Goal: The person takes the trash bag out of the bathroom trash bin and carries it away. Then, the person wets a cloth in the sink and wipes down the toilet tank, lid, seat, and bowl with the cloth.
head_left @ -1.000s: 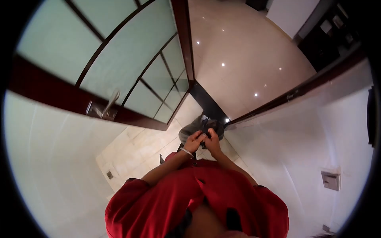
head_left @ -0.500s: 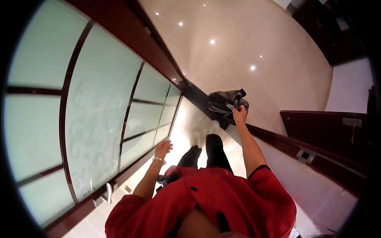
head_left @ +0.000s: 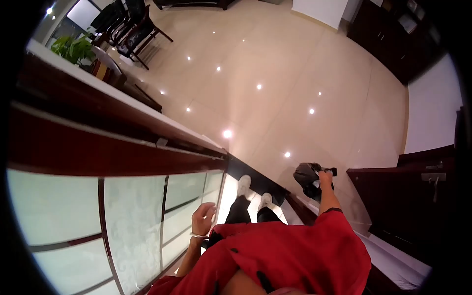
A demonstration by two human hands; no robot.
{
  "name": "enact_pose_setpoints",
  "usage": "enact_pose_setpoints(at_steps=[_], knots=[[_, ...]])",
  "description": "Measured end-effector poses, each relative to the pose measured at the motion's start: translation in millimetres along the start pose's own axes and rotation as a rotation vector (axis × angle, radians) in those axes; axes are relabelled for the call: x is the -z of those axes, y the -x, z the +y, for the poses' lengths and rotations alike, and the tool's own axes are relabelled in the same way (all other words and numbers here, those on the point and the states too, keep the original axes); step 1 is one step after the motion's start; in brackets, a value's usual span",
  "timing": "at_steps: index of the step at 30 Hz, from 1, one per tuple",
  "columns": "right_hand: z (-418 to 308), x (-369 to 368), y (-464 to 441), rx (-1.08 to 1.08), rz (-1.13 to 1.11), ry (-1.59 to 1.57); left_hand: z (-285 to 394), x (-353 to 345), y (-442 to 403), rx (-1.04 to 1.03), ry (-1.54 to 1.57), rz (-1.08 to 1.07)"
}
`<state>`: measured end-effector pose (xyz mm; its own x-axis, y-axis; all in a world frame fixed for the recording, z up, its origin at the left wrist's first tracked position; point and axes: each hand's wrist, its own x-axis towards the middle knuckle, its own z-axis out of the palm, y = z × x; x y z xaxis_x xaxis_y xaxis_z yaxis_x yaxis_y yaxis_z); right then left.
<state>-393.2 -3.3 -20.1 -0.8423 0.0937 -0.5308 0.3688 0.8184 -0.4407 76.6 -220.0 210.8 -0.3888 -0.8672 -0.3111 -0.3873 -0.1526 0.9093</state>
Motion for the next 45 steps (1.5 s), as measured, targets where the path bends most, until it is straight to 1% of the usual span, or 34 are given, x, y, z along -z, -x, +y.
enact_pose_setpoints(at_steps=[1, 2, 3, 4, 6, 7, 10, 12, 13, 14, 15, 16, 17, 18, 19, 20, 21, 22, 24, 25, 26, 27, 28, 29, 30, 31, 35, 36, 38, 39, 40, 42, 43, 45], knots=[[15.4, 5.3, -17.5, -0.015, 0.009, -0.045, 15.0, -5.8, -18.0, -0.149, -0.155, -0.032], [24.4, 9.6, -28.0, -0.033, 0.023, -0.092, 54.2, -18.0, -34.2, -0.186, -0.188, -0.065], [26.6, 26.1, -27.9, -0.114, -0.069, -0.086, 86.5, -32.3, -55.0, -0.341, -0.213, -0.111], [29.8, 34.5, -19.8, -0.157, 0.008, -0.236, 118.2, -40.1, -73.5, -0.493, -0.241, -0.166], [45.8, 43.4, -17.6, -0.147, 0.099, -0.260, 186.7, -58.7, -115.4, -0.773, -0.319, -0.302], [51.1, 46.3, -16.4, -0.181, 0.176, -0.379, 222.1, -72.2, -133.1, -0.971, -0.290, -0.323], [63.9, 52.3, -6.8, -0.262, 0.273, -0.538, 334.2, -104.1, -150.8, -1.411, -0.052, -0.355], [99.7, 41.5, -36.9, -0.232, 0.348, -0.471, 386.1, -139.3, -146.8, -1.462, 0.404, -0.293], [76.2, 53.1, -16.7, -0.232, 0.302, -0.739, 402.4, -161.1, -139.7, -1.388, 0.768, -0.256], [88.1, 36.0, -37.8, -0.380, 0.423, -0.689, 421.8, -180.2, -138.2, -1.407, 0.923, -0.159], [79.4, 42.9, -36.9, -0.294, 0.325, -0.633, 441.0, -199.4, -148.1, -1.565, 0.748, 0.123], [89.6, 26.9, -53.5, -0.248, 0.371, -0.792, 456.0, -222.3, -158.0, -1.696, 0.553, 0.419], [102.4, 12.1, -78.1, -0.403, 0.346, -0.840, 467.2, -247.0, -165.7, -1.789, 0.330, 0.723], [69.3, 29.5, -77.3, -0.404, 0.314, -0.310, 476.6, -270.0, -168.9, -1.851, 0.079, 1.030], [88.3, 2.0, -109.1, -0.512, 0.287, -0.570, 480.3, -293.4, -165.6, -1.654, -0.679, 1.609], [81.7, -4.8, -129.5, -0.556, 0.278, -0.558, 489.7, -312.3, -166.0, -1.208, -1.481, 2.049], [46.4, 15.9, -120.3, -0.457, 0.355, -0.845, 506.1, -341.5, -171.3, -1.266, -1.086, 1.914], [47.9, 19.9, -138.9, -0.615, 0.239, -0.810, 519.8, -368.2, -171.6, -1.320, -1.062, 1.870], [-0.6, 71.7, -156.4, -0.658, 0.107, -0.887, 543.4, -418.0, -177.2, -0.626, -1.225, 2.221], [-12.4, 88.0, -173.4, -0.662, 0.134, -0.903, 553.8, -444.4, -178.2, -0.635, -1.198, 2.201], [-23.3, 103.9, -192.9, -0.667, 0.221, -0.893, 565.3, -475.1, -178.2, 0.223, -1.725, 2.281], [-29.5, 116.5, -205.3, -0.676, 0.305, -0.882, 575.7, -498.2, -177.1, 1.200, -2.124, 2.053], [-25.6, 136.9, -230.8, -0.686, 0.312, -0.895, 588.5, -533.3, -173.5, 2.216, -2.298, 1.467], [-23.7, 147.4, -250.2, -0.723, 0.368, -0.995, 596.9, -549.8, -177.2, 2.181, -2.303, 1.483], [-20.7, 162.5, -272.5, -0.760, 0.424, -1.097, 604.2, -572.0, -176.2, 2.227, -2.325, 1.401], [-42.6, 210.3, -270.5, -0.698, 0.409, -1.281, 611.9, -597.1, -175.8, 2.267, -2.352, 1.318], [-26.2, 274.3, -329.2, -0.722, 0.432, -1.389, 634.0, -680.5, -190.6, 2.392, -2.478, 1.029], [-29.3, 297.8, -334.7, -0.772, 0.432, -1.385, 641.7, -702.7, -194.7, 2.335, -2.506, 1.099], [-12.3, 324.6, -365.0, -0.755, 0.524, -1.500, 653.7, -761.3, -198.9, 1.994, -2.439, 1.395], [-21.6, 348.1, -372.5, -0.845, 0.567, -1.462, 658.7, -792.6, -192.1, 1.607, -2.283, 1.731], [-24.7, 362.5, -379.1, -0.942, 0.602, -1.436, 669.7, -816.6, -180.7, 1.556, -2.294, 1.749], [-6.2, 386.5, -411.5, -0.970, 0.663, -1.559, 697.1, -864.2, -151.4, 1.865, -2.783, 1.453], [-11.1, 413.0, -416.1, -0.911, 0.673, -1.557, 697.5, -893.1, -142.0, 1.644, -2.769, 1.424], [0.1, 441.0, -434.2, -0.928, 0.686, -1.571, 703.4, -953.3, -127.7, 1.596, -2.663, 1.618]])
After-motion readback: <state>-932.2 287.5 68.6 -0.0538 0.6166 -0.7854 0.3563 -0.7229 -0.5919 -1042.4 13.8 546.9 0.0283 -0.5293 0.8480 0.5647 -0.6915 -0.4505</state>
